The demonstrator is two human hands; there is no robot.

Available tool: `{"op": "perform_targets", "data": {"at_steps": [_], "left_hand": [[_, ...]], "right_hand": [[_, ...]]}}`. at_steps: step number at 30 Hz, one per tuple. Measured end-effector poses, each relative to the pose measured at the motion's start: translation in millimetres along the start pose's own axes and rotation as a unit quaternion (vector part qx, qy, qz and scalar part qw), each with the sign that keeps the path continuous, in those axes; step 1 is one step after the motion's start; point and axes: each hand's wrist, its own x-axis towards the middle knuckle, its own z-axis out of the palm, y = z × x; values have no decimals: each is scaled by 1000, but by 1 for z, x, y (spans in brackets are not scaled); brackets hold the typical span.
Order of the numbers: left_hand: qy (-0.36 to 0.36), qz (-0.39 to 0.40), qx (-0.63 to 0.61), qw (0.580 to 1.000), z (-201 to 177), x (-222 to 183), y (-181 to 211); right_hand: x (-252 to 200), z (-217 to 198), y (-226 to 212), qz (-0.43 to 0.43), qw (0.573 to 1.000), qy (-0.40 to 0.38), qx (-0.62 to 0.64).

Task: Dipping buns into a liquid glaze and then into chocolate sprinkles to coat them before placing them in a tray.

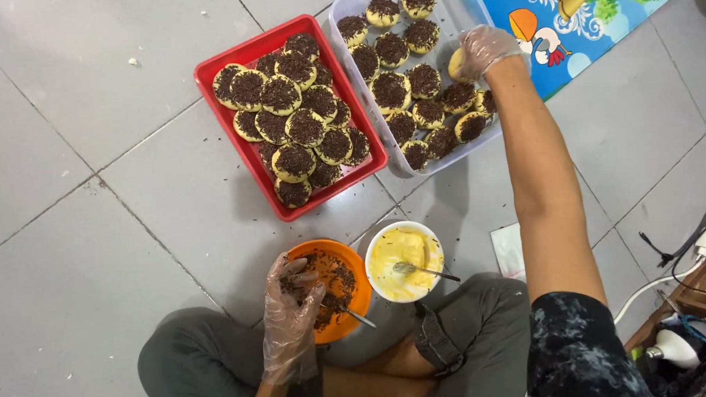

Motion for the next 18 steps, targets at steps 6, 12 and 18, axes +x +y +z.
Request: {"op": "perform_targets", "data": {"at_steps": [6, 12, 18], "left_hand": [[13, -1, 44, 999, 2, -1, 8], [-23, 39, 24, 999, -1, -5, 9], [-59, 43, 216, 974, -5, -7, -3]], "right_hand": [[-8, -18, -3, 1, 999, 39, 9], [-50, -35, -4, 29, 983, 183, -13], [-155, -65, -10, 15, 905, 414, 100]]}}
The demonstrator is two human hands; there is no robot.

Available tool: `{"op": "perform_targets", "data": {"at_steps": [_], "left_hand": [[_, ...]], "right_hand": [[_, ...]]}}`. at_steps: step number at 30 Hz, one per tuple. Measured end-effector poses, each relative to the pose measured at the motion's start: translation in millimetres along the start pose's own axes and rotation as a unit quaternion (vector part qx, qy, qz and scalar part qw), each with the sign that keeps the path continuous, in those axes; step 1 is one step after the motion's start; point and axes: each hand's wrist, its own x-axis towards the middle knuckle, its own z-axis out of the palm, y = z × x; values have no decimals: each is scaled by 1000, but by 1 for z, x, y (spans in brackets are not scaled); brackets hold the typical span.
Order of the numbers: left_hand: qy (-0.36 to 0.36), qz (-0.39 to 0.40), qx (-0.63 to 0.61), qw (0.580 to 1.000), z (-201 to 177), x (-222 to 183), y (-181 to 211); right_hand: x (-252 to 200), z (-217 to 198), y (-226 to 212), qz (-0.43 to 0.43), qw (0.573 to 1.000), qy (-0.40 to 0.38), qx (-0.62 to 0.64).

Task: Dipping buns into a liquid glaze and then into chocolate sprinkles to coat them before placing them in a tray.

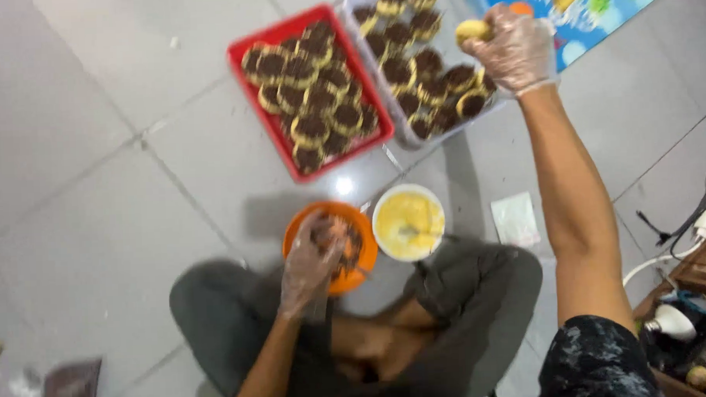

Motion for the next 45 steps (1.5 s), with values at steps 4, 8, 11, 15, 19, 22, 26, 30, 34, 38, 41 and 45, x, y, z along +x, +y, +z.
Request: {"op": "perform_targets", "data": {"at_steps": [4, 8, 11, 15, 19, 22, 26, 30, 34, 38, 41, 45], "left_hand": [[-14, 23, -70, 997, -3, -25, 8], [-70, 119, -202, 970, 10, -19, -47], [-90, 47, -355, 929, 13, -22, -42], [-60, 186, -145, 970, 5, -36, -38], [-47, 22, -211, 976, 4, -51, -24], [-26, -14, -68, 997, 3, -58, -11], [-7, -22, -49, 999, 18, -55, -25], [16, -35, -82, 996, 22, -51, -38], [15, -39, -85, 996, 19, -56, -14], [15, -29, -48, 998, 19, -53, -18], [23, -18, -14, 999, 24, -49, -26], [8, -5, -47, 999, 15, -47, -6]], "right_hand": [[-69, -77, -77, 92, 937, -111, 317], [-166, -121, -173, 216, 755, -149, 601], [-240, -91, -230, 343, 605, -189, 693], [-296, -69, -291, 387, 518, -185, 740], [-302, -78, -300, 397, 522, -187, 731], [-301, -83, -304, 376, 507, -176, 755], [-301, -96, -307, 370, 544, -143, 740], [-304, -90, -307, 332, 585, -112, 731], [-295, -97, -308, 355, 593, -103, 716], [-288, -105, -312, 363, 592, -108, 712], [-284, -107, -312, 374, 582, -115, 713], [-281, -100, -311, 403, 564, -136, 708]]}}
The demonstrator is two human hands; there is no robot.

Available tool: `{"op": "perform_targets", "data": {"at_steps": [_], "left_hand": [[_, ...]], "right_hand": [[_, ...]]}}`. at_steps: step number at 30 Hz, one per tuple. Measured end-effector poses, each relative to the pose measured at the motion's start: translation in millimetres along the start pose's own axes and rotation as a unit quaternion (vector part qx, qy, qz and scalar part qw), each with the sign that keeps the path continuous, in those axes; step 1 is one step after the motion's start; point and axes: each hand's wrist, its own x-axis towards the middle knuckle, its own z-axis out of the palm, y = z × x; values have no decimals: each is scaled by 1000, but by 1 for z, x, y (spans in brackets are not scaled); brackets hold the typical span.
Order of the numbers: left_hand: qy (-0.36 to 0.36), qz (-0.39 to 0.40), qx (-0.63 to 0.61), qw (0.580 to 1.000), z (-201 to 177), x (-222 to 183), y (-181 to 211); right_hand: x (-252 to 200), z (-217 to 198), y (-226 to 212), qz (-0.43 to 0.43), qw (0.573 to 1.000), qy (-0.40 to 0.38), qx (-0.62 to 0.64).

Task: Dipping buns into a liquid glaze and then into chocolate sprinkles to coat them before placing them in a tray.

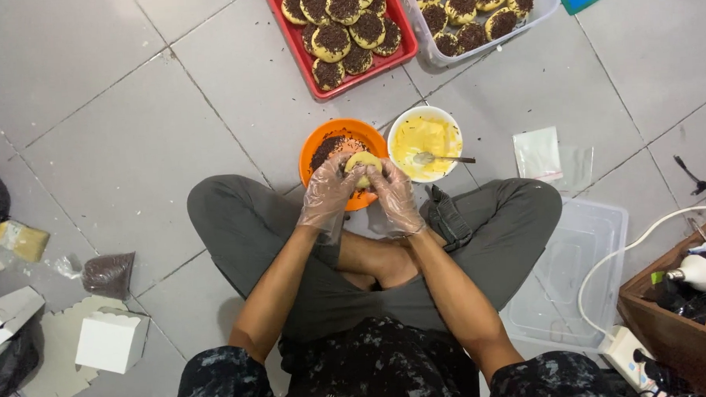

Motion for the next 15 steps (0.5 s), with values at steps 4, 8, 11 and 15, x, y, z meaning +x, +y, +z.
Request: {"op": "perform_targets", "data": {"at_steps": [4, 8, 11, 15], "left_hand": [[4, -14, -9, 1000, -4, -3, 3], [7, 18, 27, 999, -6, -1, -7], [23, 26, 15, 999, -4, 0, -14], [32, 27, 28, 999, -5, -2, -8]], "right_hand": [[3, 1, 7, 2, 1000, 5, -14], [4, 5, 12, -14, 999, 19, -24], [3, 5, 16, -12, 999, 13, -45], [7, 2, 19, -6, 997, 2, -75]]}}
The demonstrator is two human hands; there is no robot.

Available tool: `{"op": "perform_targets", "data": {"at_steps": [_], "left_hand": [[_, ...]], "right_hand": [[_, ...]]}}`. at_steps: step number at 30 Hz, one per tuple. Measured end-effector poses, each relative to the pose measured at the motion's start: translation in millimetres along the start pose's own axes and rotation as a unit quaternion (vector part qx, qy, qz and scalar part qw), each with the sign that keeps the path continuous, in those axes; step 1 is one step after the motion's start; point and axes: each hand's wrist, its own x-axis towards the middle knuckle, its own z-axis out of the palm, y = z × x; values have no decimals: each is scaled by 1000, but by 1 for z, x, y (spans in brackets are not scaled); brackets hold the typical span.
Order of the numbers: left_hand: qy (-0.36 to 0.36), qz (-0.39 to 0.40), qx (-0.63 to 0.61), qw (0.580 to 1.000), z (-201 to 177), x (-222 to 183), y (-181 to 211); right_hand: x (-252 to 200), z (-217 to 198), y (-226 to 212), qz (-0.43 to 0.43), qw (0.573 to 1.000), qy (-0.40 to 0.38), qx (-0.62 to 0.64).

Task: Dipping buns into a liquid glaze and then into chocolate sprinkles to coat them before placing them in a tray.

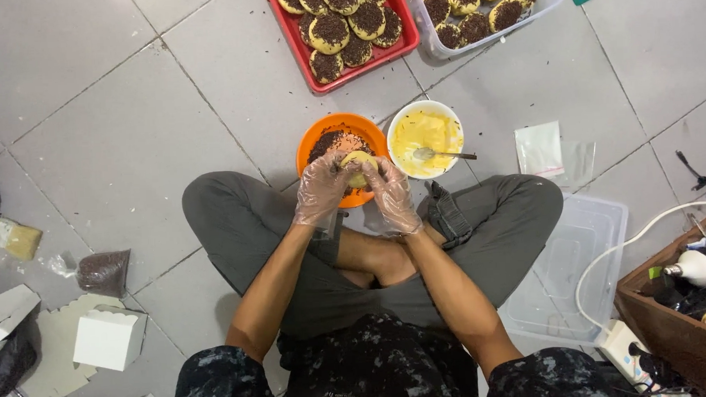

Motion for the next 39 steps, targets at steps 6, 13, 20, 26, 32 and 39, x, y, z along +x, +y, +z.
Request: {"op": "perform_targets", "data": {"at_steps": [6, 13, 20, 26, 32, 39], "left_hand": [[5, -32, -25, 999, 8, -3, 26], [-22, -31, 15, 999, 7, 1, 6], [-9, -25, -14, 1000, 6, 0, 15], [-33, -43, -91, 994, 5, 3, 22], [-85, -8, -56, 995, 14, 9, 6], [-64, 26, -145, 987, 8, 0, 7]], "right_hand": [[-1, -11, -22, -18, 999, -14, -42], [-2, -9, -15, -88, 995, -23, -52], [-10, -4, -29, -90, 996, -7, -20], [0, -4, -20, 11, 996, -41, 74], [7, -6, 5, 16, 985, -8, 170], [6, -6, -4, 19, 989, 0, 149]]}}
